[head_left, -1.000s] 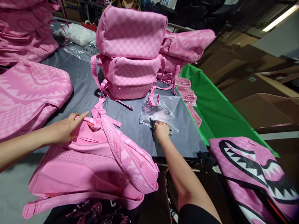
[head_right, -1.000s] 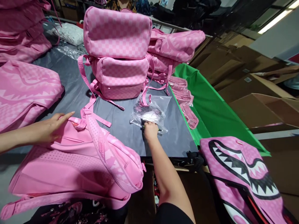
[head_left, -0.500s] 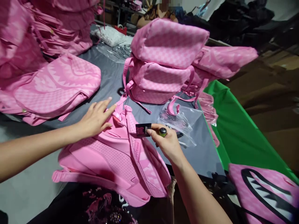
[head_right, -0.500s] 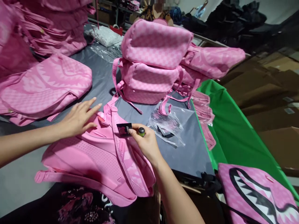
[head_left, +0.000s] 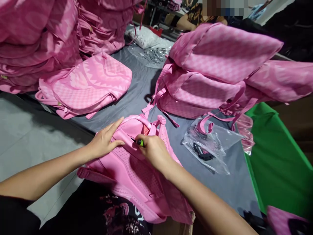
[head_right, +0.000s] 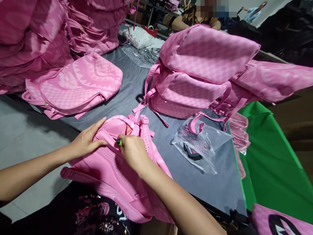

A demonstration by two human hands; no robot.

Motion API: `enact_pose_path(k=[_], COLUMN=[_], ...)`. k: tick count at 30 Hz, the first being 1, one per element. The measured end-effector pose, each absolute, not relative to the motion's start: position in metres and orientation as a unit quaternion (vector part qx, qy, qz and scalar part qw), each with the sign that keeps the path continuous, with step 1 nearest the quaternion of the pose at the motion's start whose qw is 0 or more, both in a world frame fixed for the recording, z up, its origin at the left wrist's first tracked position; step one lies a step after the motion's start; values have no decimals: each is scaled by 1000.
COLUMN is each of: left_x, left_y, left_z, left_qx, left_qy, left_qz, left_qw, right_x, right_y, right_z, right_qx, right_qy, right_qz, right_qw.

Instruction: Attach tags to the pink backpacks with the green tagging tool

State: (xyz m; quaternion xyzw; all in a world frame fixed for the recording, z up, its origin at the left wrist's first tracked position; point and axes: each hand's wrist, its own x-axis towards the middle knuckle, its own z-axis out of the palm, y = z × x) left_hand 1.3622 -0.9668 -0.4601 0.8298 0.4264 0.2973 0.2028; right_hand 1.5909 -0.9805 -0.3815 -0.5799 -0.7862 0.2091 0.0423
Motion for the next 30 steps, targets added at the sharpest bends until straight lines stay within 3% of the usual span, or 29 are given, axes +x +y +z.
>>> enact_pose_path(k=[4, 11, 16, 24, 27, 30], left_x=[1365, 1365, 1363, 1357, 1353, 1354], left_y=[-964, -961, -961, -959, -959, -956], left_z=[-461, -470, -468, -466, -465, -461], left_qx=[824, 820, 813, 822, 824, 809], left_qy=[420, 417, 438, 411, 425, 471], left_qz=[317, 324, 297, 296, 283, 247], left_qw=[210, 220, 243, 259, 247, 248], right_x=[1576, 1567, 1563, 1541, 1546, 1565], right_y=[-979, -968, -972, -944, -950, -968], right_z=[-392, -407, -394, -393, -380, -371], right_qx=[-586, -603, -585, -501, -455, -471], right_qy=[-796, -772, -797, -844, -879, -861], right_qz=[149, 195, 105, 193, 133, 71], right_qw=[-14, -42, -103, 0, -53, -179])
